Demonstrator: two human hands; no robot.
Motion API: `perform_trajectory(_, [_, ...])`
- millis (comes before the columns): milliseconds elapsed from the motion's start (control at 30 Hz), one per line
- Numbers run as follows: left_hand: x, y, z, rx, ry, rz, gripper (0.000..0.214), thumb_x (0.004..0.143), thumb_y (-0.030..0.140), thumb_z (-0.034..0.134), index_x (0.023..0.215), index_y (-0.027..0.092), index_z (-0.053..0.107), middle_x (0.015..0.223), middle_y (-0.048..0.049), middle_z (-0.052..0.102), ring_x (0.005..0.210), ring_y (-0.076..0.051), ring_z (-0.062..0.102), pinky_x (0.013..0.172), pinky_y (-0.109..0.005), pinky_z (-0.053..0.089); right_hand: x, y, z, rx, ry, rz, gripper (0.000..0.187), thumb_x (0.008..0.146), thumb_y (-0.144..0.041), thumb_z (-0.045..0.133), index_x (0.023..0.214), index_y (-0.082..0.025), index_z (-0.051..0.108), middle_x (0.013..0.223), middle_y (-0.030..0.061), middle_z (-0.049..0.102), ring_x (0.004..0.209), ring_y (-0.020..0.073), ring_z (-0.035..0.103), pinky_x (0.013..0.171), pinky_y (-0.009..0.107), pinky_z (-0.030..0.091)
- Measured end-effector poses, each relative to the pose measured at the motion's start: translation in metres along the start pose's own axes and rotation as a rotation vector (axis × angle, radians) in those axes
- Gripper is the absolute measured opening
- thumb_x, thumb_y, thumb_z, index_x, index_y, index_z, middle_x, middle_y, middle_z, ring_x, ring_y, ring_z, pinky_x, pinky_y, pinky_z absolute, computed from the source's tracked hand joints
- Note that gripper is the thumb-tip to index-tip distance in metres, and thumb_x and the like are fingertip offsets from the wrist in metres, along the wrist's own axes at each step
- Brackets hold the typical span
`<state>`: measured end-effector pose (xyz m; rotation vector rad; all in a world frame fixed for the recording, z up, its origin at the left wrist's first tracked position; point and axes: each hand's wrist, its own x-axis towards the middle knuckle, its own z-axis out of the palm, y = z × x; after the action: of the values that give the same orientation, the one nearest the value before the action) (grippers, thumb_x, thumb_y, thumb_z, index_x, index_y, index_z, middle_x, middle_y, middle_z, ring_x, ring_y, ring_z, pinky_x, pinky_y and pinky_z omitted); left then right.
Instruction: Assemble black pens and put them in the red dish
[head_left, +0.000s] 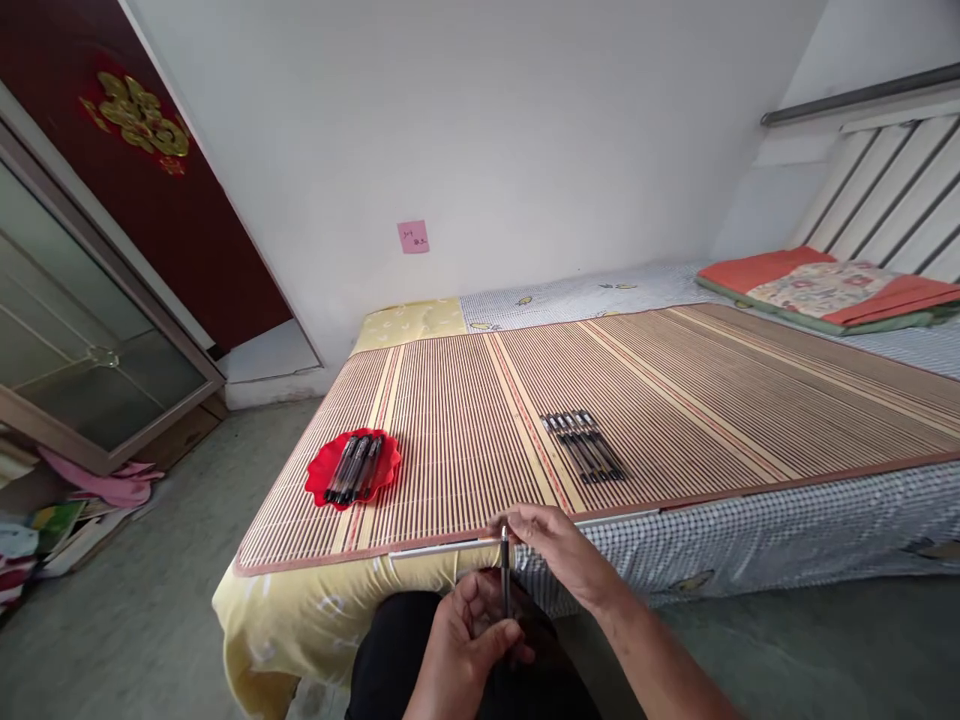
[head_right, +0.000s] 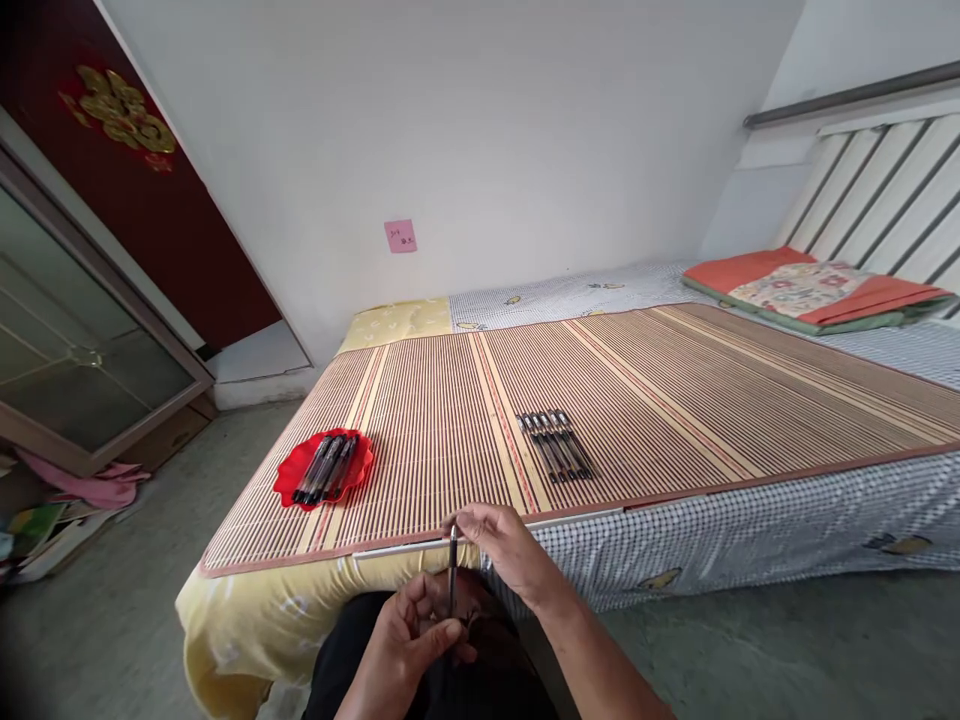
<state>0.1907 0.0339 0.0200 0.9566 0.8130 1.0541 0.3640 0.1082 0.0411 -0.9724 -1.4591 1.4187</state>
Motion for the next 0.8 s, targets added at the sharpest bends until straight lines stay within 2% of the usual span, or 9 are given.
perform_trajectory(133, [0.003,0.004,-0.013,0.019,0.043,-0.017,0.043,0.075,0.046,0.086,0.084,0.018,0.054,0.074,-0.0013,0.067,0.061,-0.016,0.067,0.059,-0.027,0.055,0.051,0.018,-0.041,-0.831,0.349,-0.060,0.037,0.098,-0.039,0.053,0.125,-0.020,0.069,0.133,0.0149,0.065,0.131,0.0303,0.051,0.112,0.048,0.035])
perform_trajectory(233, [0.002,0.005,-0.017,-0.011,0.091,-0.025,0.046,0.073,0.047,0.087,0.084,0.018,0.053,0.071,-0.0015,0.070,0.059,-0.018,0.070,0.056,-0.024,0.050,0.090,0.031,-0.071,-1.293,0.405,0.120,0.041,0.097,-0.028,0.052,0.133,-0.012,0.063,0.148,0.0203,0.053,0.142,0.0341,0.037,0.114,0.049,0.029])
perform_trajectory(300, [0.001,0.004,-0.018,-0.035,0.114,-0.034,0.048,0.072,0.047,0.088,0.083,0.018,0.052,0.068,-0.0010,0.069,0.057,-0.017,0.070,0.054,-0.023,0.049,0.108,0.038,-0.083,-1.365,0.387,0.179,0.040,0.096,-0.023,0.051,0.131,-0.008,0.063,0.149,0.0231,0.051,0.143,0.0357,0.036,0.113,0.049,0.027])
perform_trajectory(400, [0.001,0.000,-0.021,-0.045,0.121,-0.036,0.048,0.072,0.048,0.088,0.082,0.018,0.051,0.067,-0.0008,0.069,0.056,-0.017,0.069,0.054,-0.023,0.048,0.122,0.043,-0.088,-1.370,0.359,0.179,0.033,0.096,-0.018,0.048,0.115,-0.006,0.071,0.135,0.0254,0.062,0.133,0.0353,0.045,0.107,0.047,0.031])
perform_trajectory(500, [0.003,-0.007,-0.027,-0.041,0.136,-0.010,0.045,0.075,0.047,0.086,0.082,0.018,0.052,0.069,-0.0006,0.068,0.055,-0.015,0.066,0.053,-0.023,0.048,0.124,0.044,-0.085,-1.361,0.325,0.169,0.028,0.095,-0.014,0.048,0.099,-0.010,0.076,0.115,0.0210,0.072,0.121,0.0310,0.055,0.097,0.039,0.036])
perform_trajectory(567, [0.005,-0.011,-0.031,-0.029,0.154,0.011,0.043,0.075,0.046,0.086,0.083,0.018,0.054,0.068,0.0002,0.067,0.055,-0.013,0.065,0.052,-0.021,0.045,0.123,0.042,-0.086,-1.341,0.311,0.161,0.028,0.096,-0.017,0.049,0.095,-0.013,0.077,0.104,0.0166,0.075,0.107,0.0261,0.062,0.088,0.032,0.038])
perform_trajectory(667, [0.007,-0.013,-0.035,-0.013,0.158,0.019,0.041,0.077,0.047,0.084,0.083,0.018,0.056,0.067,-0.0001,0.067,0.055,-0.013,0.064,0.052,-0.021,0.045,0.120,0.038,-0.094,-1.315,0.375,0.158,0.033,0.100,-0.018,0.043,0.109,-0.014,0.075,0.106,0.0136,0.075,0.095,0.0208,0.066,0.079,0.028,0.040])
perform_trajectory(733, [0.008,-0.012,-0.034,0.003,0.138,0.014,0.039,0.080,0.049,0.080,0.084,0.017,0.058,0.071,-0.0019,0.069,0.055,-0.014,0.065,0.054,-0.023,0.046,0.120,0.036,-0.101,-1.311,0.447,0.162,0.039,0.100,-0.012,0.037,0.121,-0.012,0.070,0.115,0.0153,0.073,0.101,0.0208,0.066,0.082,0.027,0.040])
perform_trajectory(800, [0.008,-0.007,-0.031,0.019,0.120,0.003,0.040,0.083,0.053,0.076,0.087,0.016,0.061,0.074,-0.0031,0.070,0.055,-0.015,0.066,0.054,-0.024,0.047,0.124,0.035,-0.106,-1.310,0.476,0.172,0.041,0.097,-0.007,0.037,0.123,-0.009,0.069,0.116,0.0172,0.073,0.106,0.0223,0.065,0.085,0.028,0.041])
